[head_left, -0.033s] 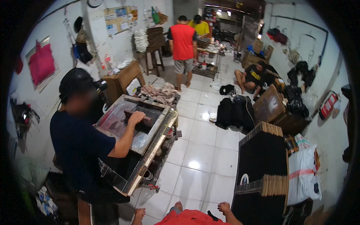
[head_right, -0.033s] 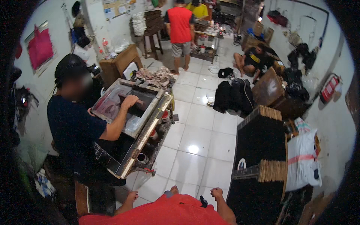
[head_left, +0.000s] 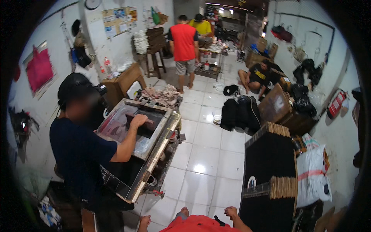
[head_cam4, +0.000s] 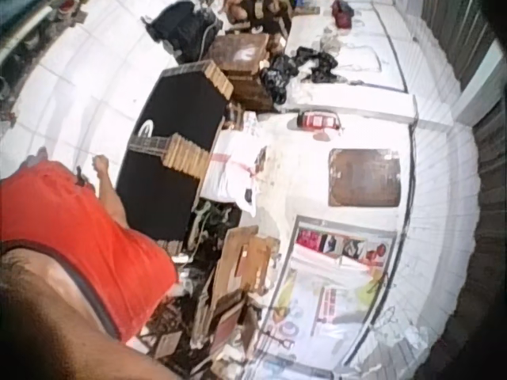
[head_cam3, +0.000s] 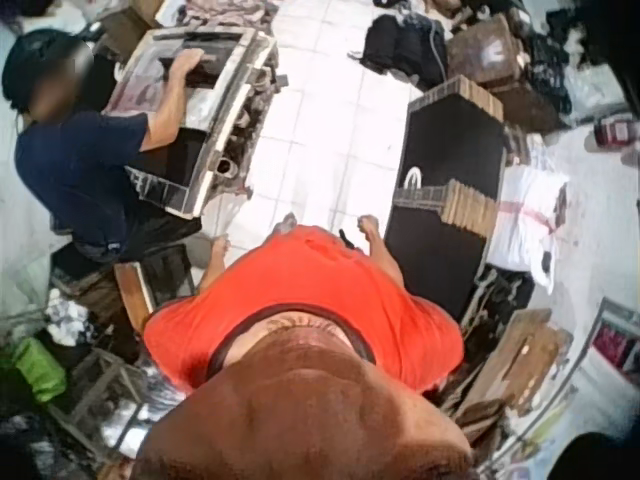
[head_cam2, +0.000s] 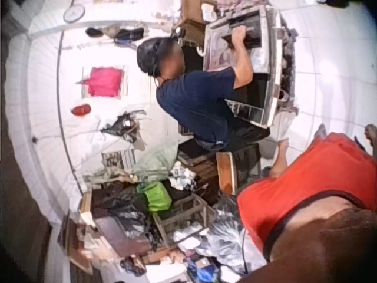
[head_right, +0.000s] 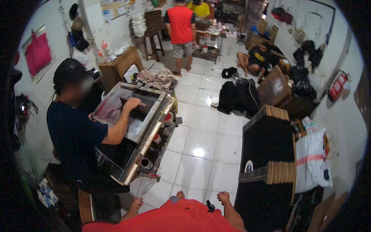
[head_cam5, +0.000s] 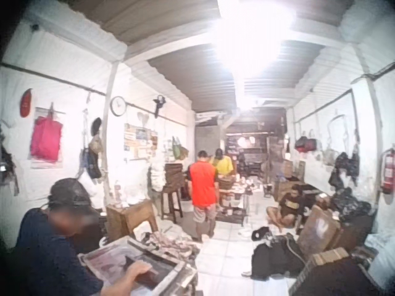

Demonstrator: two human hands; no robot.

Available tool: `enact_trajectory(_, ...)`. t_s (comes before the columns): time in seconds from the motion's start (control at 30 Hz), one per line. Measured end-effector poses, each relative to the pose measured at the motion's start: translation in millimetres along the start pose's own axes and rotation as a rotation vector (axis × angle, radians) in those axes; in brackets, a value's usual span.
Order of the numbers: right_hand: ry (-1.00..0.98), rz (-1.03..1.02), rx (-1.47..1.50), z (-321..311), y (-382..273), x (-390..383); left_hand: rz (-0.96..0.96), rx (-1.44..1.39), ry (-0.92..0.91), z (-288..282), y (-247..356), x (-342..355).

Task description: The person repeatedly lifts a screen printing frame, removes a black printed sheet, and places it onto a stack. The person handles the frame and printed sheets by hand in a repetitive cycle.

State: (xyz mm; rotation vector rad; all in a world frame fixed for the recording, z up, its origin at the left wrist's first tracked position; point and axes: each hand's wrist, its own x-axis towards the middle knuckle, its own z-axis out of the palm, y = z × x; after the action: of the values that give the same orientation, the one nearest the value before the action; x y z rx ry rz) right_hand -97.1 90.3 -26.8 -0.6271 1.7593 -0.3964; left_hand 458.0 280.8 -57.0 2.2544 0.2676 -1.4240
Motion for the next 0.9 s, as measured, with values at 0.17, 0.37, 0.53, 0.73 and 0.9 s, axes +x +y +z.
enact_trajectory(0.17, 0.038, 0.053, 0.023, 5, 7, -7, 0.044, 0.012, -0.089, 4, 14, 3)
enact_trajectory(0.37, 0.045, 0.109, -0.132, -6, 36, -21, 0.158, -0.087, -0.029, 8, 41, -6)
enact_trajectory(0.53, 0.097, 0.142, -0.174, -14, 32, -30, 0.165, -0.060, 0.015, 10, 51, -12)
enact_trajectory(0.73, 0.045, 0.087, -0.029, -7, 15, -13, 0.106, -0.049, -0.069, 17, 43, -11)
enact_trajectory(0.9, 0.029, 0.074, 0.033, 0, 2, -4, 0.076, -0.049, -0.037, 21, 37, -10)
